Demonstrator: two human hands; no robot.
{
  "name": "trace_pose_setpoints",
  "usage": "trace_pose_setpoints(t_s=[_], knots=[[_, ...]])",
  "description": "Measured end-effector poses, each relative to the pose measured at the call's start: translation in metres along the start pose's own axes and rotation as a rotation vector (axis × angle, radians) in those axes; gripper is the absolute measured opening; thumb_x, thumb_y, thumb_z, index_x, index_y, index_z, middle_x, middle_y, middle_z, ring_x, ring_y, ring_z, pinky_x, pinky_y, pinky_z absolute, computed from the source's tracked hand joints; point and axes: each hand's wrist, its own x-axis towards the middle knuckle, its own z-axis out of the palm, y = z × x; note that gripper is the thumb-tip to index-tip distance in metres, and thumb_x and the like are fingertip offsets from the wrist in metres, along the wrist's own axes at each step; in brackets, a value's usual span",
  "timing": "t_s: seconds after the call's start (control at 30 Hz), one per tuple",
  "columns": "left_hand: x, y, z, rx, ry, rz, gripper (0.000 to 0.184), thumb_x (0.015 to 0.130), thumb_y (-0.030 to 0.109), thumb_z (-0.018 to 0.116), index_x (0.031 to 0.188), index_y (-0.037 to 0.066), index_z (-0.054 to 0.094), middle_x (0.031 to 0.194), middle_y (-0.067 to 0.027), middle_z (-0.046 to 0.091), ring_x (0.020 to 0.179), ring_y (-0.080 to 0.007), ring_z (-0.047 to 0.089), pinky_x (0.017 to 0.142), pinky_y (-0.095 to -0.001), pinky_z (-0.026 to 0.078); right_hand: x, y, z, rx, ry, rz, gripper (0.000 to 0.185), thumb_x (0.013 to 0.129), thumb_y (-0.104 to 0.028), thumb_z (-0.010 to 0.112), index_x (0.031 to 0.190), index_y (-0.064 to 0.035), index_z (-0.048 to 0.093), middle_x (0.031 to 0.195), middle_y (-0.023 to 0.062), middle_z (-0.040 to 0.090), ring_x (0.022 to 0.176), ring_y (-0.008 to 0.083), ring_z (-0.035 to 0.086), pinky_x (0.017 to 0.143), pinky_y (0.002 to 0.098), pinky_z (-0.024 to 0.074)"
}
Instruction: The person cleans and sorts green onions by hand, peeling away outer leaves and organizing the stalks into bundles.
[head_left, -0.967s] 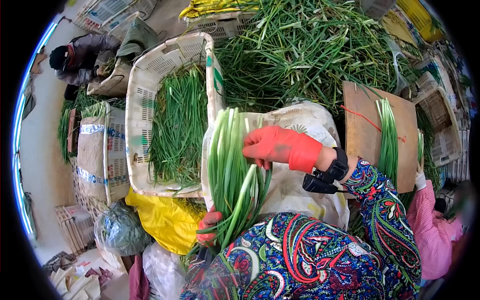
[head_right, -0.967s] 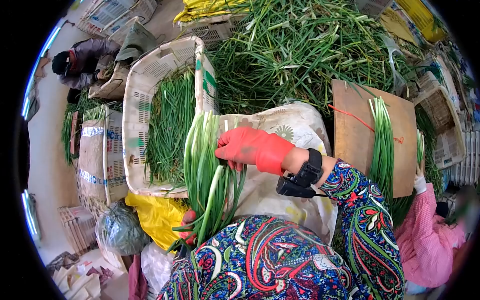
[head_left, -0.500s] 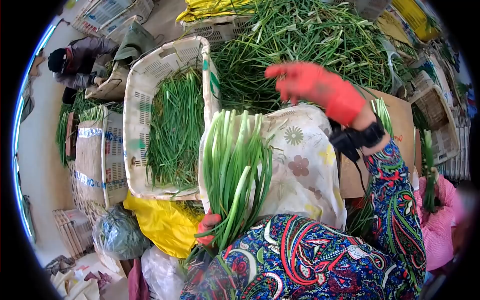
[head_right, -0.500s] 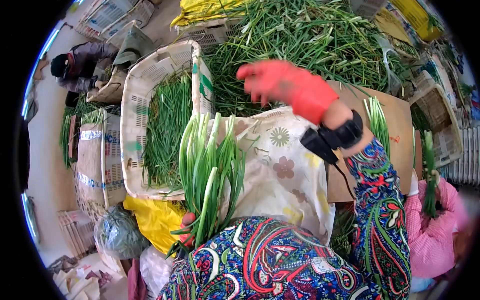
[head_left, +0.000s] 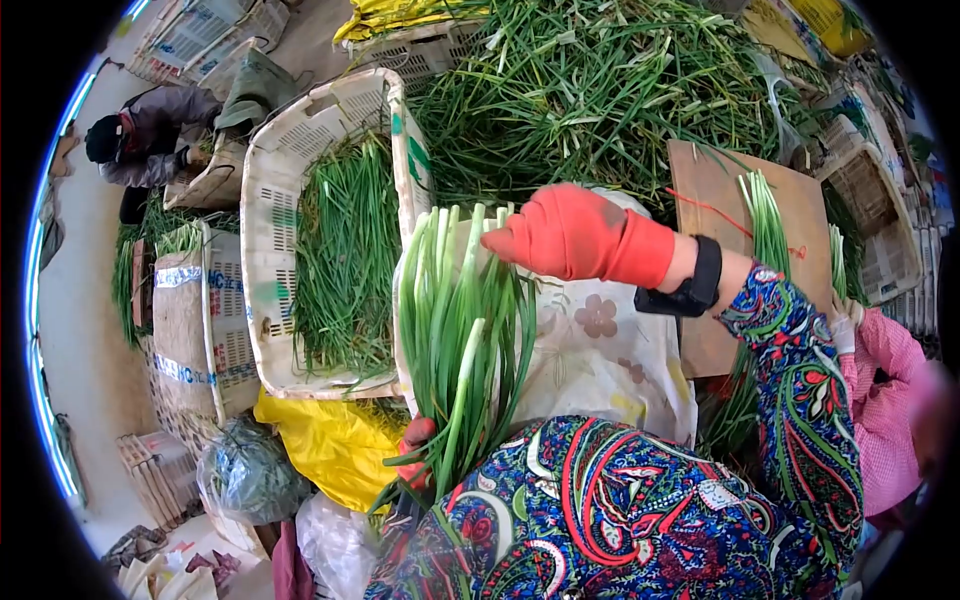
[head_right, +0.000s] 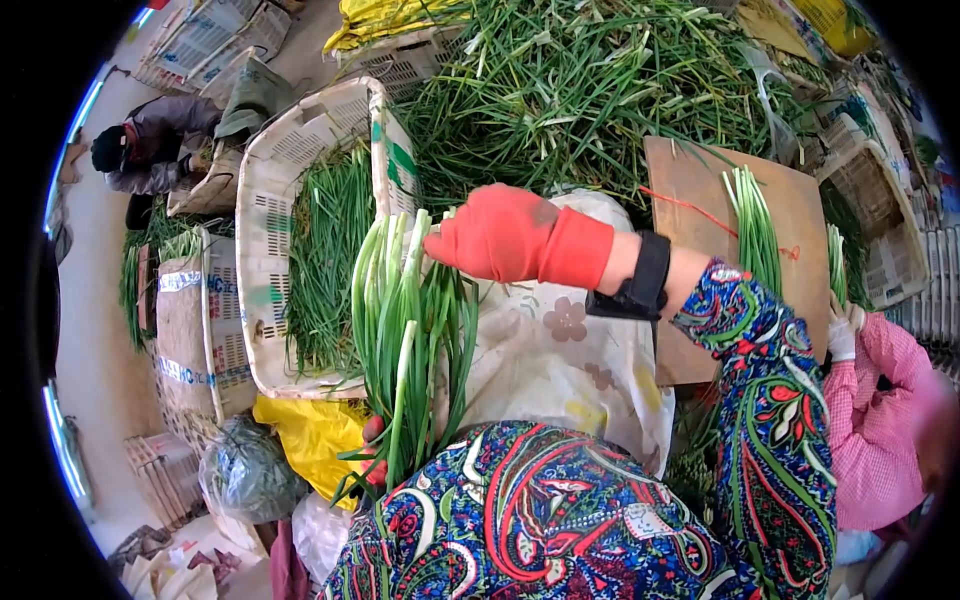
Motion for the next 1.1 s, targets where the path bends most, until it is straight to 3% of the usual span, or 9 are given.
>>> trace_pose_setpoints(t_s=[0.17,0.27,0.37,0.4,0.6,0.87,0.93,1.07,1.1], knots=[[0.001,0.003,0.007,-0.018,0.0,-0.013,0.065,0.077,0.022,0.062,0.132,0.005,0.032,0.127,-0.0202,0.042,0.112,-0.0328,0.047,0.09,-0.0466,0.044,0.014,0.013,-0.015,-0.033,-0.109,-0.114,0.016,0.073,-0.013,0.056,0.088,-0.0082,0.055,0.058,0.0009,0.042,0.049,0.0174,0.046,0.04,0.0297,0.0363],[0.0,0.003,0.009,-0.03,-0.001,-0.012,0.065,0.077,0.021,0.062,0.132,0.004,0.032,0.125,-0.0207,0.043,0.11,-0.033,0.048,0.089,-0.0464,0.044,0.017,0.015,-0.014,0.437,-0.196,0.161,0.007,0.075,-0.016,0.051,0.076,-0.0092,0.052,0.062,0.0057,0.055,0.056,0.0251,0.057,0.048,0.0337,0.045],[-0.001,0.002,0.012,-0.048,0.002,-0.002,0.065,0.077,0.02,0.062,0.131,0.003,0.032,0.124,-0.0212,0.044,0.108,-0.0333,0.049,0.089,-0.0463,0.044,0.031,0.011,-0.043,1.202,-0.048,1.029,0.019,0.084,-0.018,0.048,0.093,-0.0043,0.059,0.072,0.0028,0.061,0.056,0.011,0.055,0.055,0.0237,0.046],[-0.002,0.002,0.013,-0.058,0.001,0.006,0.065,0.077,0.02,0.062,0.131,0.003,0.032,0.124,-0.0214,0.045,0.107,-0.0334,0.05,0.089,-0.0462,0.044,0.032,0.013,-0.047,1.318,-0.063,1.106,0.02,0.085,-0.018,0.05,0.093,-0.0019,0.058,0.07,0.0014,0.059,0.058,0.0072,0.053,0.055,0.0215,0.0448],[0.004,-0.004,0.027,-0.105,0.015,0.032,0.064,0.076,0.018,0.061,0.131,0.001,0.032,0.121,-0.0224,0.047,0.103,-0.0339,0.053,0.088,-0.0459,0.044,0.031,-0.062,-0.036,1.418,-0.584,0.942,0.024,0.081,-0.024,0.058,0.095,-0.0051,0.058,0.073,0.0033,0.059,0.066,0.0099,0.056,0.061,0.0251,0.0455],[-0.005,0.006,0.002,-0.023,-0.046,0.018,0.064,0.078,0.027,0.061,0.13,0.0,0.033,0.124,-0.0233,0.044,0.103,-0.0354,0.053,0.086,-0.0476,0.046,0.026,-0.037,-0.05,1.79,-0.187,1.095,0.017,0.085,-0.018,0.052,0.088,-0.0017,0.058,0.078,0.0054,0.062,0.066,0.0128,0.06,0.061,0.023,0.0484],[-0.006,0.004,-0.002,0.014,-0.051,0.017,0.065,0.078,0.03,0.062,0.129,0.001,0.035,0.124,-0.023,0.044,0.103,-0.0355,0.053,0.085,-0.0476,0.047,0.029,-0.004,-0.065,1.643,-0.035,1.173,0.019,0.084,-0.021,0.056,0.089,-0.0027,0.059,0.083,0.0077,0.063,0.072,0.014,0.062,0.059,0.0222,0.0488],[-0.006,0.004,0.002,-0.029,-0.086,-0.014,0.069,0.078,0.03,0.062,0.131,-0.002,0.031,0.125,-0.0235,0.043,0.099,-0.0351,0.054,0.082,-0.0474,0.049,-0.001,0.088,-0.067,1.429,0.518,0.754,0.03,0.086,-0.024,0.052,0.107,-0.0034,0.057,0.098,0.0079,0.062,0.085,0.014,0.06,0.073,0.0243,0.0456],[-0.005,0.005,0.003,-0.044,-0.093,-0.02,0.069,0.078,0.03,0.062,0.131,-0.002,0.031,0.125,-0.0234,0.043,0.099,-0.035,0.054,0.082,-0.0475,0.048,0.0,0.099,-0.075,1.231,0.587,0.929,0.035,0.085,-0.027,0.053,0.111,-0.0035,0.054,0.099,0.0068,0.061,0.086,0.0131,0.06,0.074,0.0241,0.0439]])
